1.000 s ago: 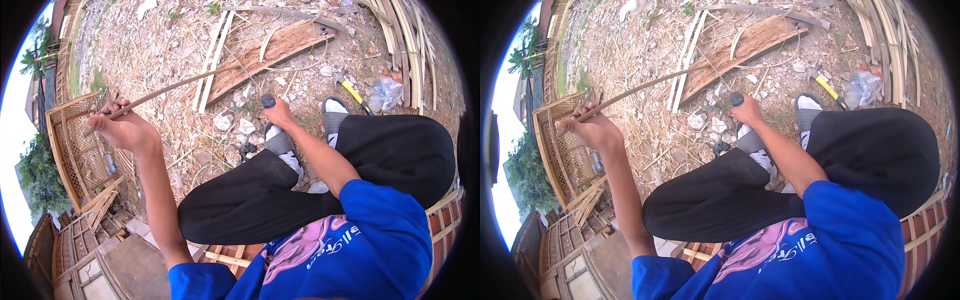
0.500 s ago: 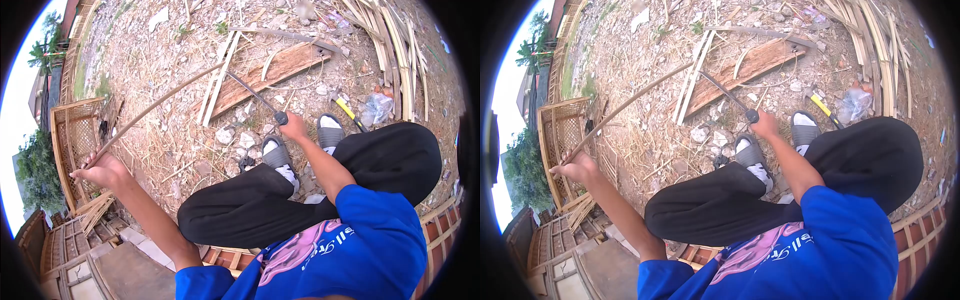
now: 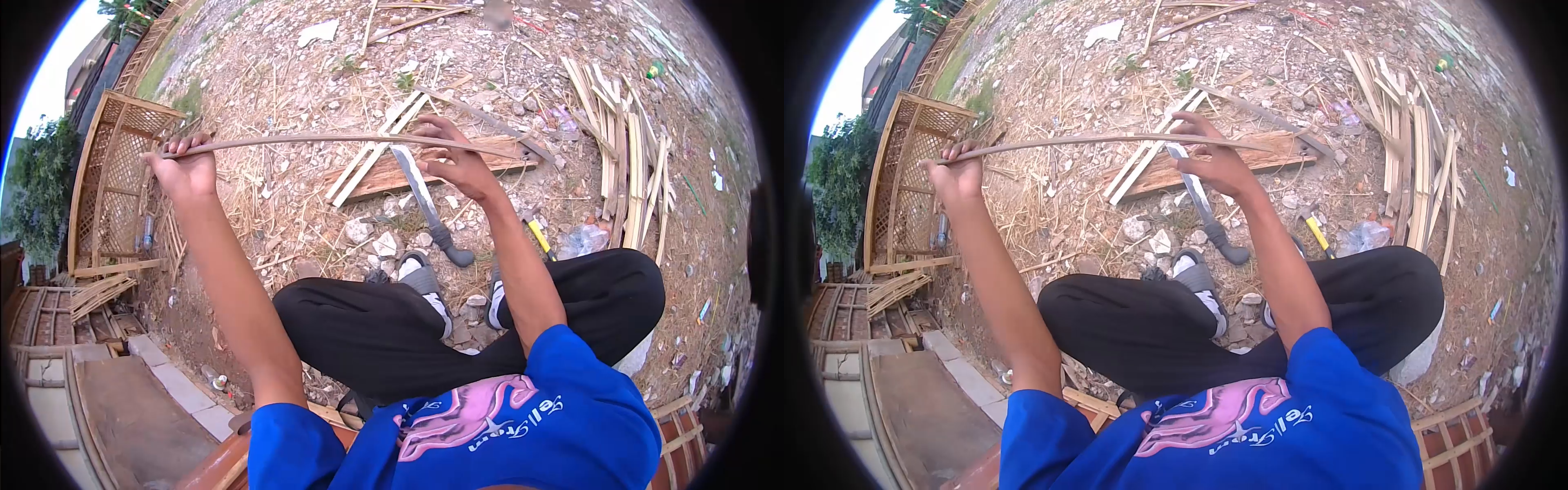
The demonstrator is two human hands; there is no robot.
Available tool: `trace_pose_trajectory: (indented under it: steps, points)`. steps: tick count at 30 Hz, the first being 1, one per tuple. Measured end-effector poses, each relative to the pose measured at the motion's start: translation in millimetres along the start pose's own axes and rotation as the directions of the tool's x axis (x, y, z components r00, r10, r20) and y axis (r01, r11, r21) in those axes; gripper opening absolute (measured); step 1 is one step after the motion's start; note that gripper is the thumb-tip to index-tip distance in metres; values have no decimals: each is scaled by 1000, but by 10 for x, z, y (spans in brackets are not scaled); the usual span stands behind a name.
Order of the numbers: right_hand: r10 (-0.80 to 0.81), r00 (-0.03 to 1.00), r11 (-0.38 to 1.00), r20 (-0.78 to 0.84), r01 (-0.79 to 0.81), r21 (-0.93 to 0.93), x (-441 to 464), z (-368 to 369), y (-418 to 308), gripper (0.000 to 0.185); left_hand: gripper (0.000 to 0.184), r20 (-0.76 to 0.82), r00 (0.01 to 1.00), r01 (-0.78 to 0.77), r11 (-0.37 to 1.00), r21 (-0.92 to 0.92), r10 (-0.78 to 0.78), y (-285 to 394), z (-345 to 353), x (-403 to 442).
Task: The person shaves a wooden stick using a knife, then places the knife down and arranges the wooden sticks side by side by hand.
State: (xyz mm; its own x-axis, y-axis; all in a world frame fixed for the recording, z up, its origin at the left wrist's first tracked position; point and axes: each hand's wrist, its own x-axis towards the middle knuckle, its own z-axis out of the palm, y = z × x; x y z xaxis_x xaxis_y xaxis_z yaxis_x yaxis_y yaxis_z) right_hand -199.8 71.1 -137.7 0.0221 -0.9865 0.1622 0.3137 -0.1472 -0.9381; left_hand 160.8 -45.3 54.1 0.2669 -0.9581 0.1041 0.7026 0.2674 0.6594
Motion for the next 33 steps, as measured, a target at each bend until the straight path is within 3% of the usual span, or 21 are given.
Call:
trace_pose_trajectory:
  steps: [4,6,8,9,11,12,14,15,18,19,20,21,23,24,26,27,28,29,30,32,33]
  points:
    - [-119,989,838,85,54,543,-18,130,-335,55,66,-91,995,-34,998,-47,30,0,92,-49]
    - [-106,994,922,-25,108,371,95,101,-464,45,63,99,995,38,979,-199,-19,31,-356,119]
    - [-94,991,942,-98,121,313,194,145,-841,39,65,-304,949,-81,996,21,84,-179,-9,-209]
    - [-151,982,920,-110,180,347,370,55,-921,31,61,-247,968,-24,998,56,37,-269,-97,-346]
    - [-257,937,933,-236,304,191,524,258,-1418,29,78,-69,997,42,992,122,-33,-336,-63,-401]
    - [-266,935,953,-233,292,84,557,310,-1662,30,76,-119,992,65,983,173,-45,-361,65,-472]
    - [-512,844,849,-158,471,-239,518,377,-1938,33,74,-232,970,141,952,271,-78,-469,367,-766]
    - [-569,817,801,-99,522,-292,571,311,-1985,29,74,-286,954,183,932,311,-92,-531,435,-864]
    - [-490,856,816,-166,384,-432,554,303,-1755,22,53,163,986,-132,678,723,17,-756,345,-921]
    - [-464,870,820,-167,351,-452,510,341,-1573,19,37,309,950,-254,664,704,36,-878,436,-1056]
    - [-460,878,762,-133,313,-567,473,359,-1370,24,40,466,884,-339,642,688,-31,-974,554,-1171]
    - [-388,921,640,-13,259,-724,381,319,-1136,22,31,577,816,-357,746,562,-44,-1136,641,-1242]
    - [-492,870,539,34,335,-773,326,423,-766,22,75,665,729,-428,653,625,-159,-1254,737,-1438]
    - [-501,862,473,77,348,-810,331,445,-578,27,85,689,699,-452,626,635,-194,-1291,763,-1498]
    - [-383,918,537,106,314,-783,266,542,-386,30,38,820,572,-651,599,466,-15,-1436,790,-1585]
    - [-342,935,567,98,288,-772,270,579,-289,32,34,814,580,-680,569,462,33,-1496,796,-1616]
    - [-298,950,596,90,259,-760,277,600,-183,35,33,766,642,-565,657,499,-30,-1517,727,-1597]
    - [-264,951,496,160,276,-823,289,598,-58,38,31,717,689,-437,729,526,-104,-1516,626,-1548]
    - [-343,925,535,166,337,-775,265,652,-39,41,30,664,724,-298,784,545,-186,-1523,571,-1521]
    - [-227,971,712,77,220,-667,226,702,-24,45,16,615,788,-202,931,304,-30,-1571,509,-1431]
    - [-200,978,775,60,196,-600,200,710,-7,46,20,568,823,-222,921,319,2,-1559,503,-1382]
